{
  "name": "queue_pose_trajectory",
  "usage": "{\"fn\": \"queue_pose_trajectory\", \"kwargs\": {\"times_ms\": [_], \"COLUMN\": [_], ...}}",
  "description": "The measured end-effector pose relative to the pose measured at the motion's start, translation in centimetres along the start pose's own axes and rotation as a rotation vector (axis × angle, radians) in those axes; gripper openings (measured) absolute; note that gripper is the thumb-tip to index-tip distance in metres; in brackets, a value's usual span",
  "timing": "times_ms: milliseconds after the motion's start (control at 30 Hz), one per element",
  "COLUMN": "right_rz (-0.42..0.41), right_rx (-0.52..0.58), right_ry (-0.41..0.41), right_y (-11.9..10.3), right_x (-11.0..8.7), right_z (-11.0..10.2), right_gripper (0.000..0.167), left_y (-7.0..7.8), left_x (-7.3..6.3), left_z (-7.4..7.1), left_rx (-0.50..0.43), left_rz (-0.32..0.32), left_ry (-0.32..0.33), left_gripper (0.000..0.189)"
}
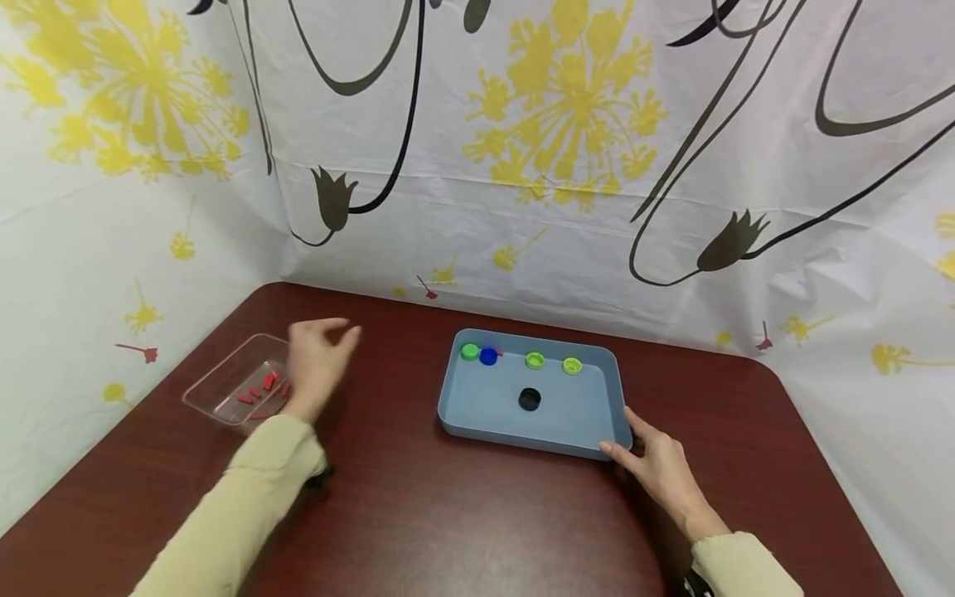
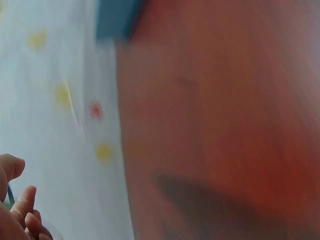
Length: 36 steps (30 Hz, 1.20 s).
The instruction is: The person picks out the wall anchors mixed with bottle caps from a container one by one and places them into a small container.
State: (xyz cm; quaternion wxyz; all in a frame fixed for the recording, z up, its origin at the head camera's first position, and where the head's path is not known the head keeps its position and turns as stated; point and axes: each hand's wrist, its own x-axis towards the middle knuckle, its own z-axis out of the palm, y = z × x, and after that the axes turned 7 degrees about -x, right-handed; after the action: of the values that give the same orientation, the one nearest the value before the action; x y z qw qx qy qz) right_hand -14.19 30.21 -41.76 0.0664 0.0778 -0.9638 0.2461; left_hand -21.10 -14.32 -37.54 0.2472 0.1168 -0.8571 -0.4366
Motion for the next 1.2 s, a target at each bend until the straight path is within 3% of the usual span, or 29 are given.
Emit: {"fn": "queue_pose_trajectory", "kwargs": {"times_ms": [200, 300, 433, 667, 867, 1200], "right_rz": [0.014, 0.016, 0.011, 0.007, 0.028, 0.048], "right_rx": [-0.008, -0.006, 0.012, 0.002, 0.011, 0.025], "right_ry": [-0.003, 0.0, -0.004, 0.003, -0.017, -0.033], "right_y": [0.3, 0.4, 0.3, 0.3, 0.2, 0.2], "right_x": [-0.1, -0.2, -0.2, 0.0, 0.0, -0.1], "right_z": [-0.1, -0.1, 0.0, 0.1, 0.0, -0.1], "right_gripper": [0.075, 0.075, 0.074, 0.074, 0.075, 0.075], "left_y": [6.3, 8.6, 10.0, 10.1, 10.0, 9.0], "left_x": [-0.6, -1.6, -3.0, -4.1, -4.9, -5.8], "left_z": [8.5, 11.9, 15.0, 17.5, 18.7, 20.3], "left_rx": [-0.207, -0.244, -0.239, -0.123, -0.121, -0.017], "left_rz": [-0.024, -0.114, -0.241, -0.277, -0.28, -0.199], "left_ry": [-0.152, -0.209, -0.244, -0.191, -0.16, -0.109], "left_gripper": [0.029, 0.028, 0.031, 0.033, 0.031, 0.039]}}
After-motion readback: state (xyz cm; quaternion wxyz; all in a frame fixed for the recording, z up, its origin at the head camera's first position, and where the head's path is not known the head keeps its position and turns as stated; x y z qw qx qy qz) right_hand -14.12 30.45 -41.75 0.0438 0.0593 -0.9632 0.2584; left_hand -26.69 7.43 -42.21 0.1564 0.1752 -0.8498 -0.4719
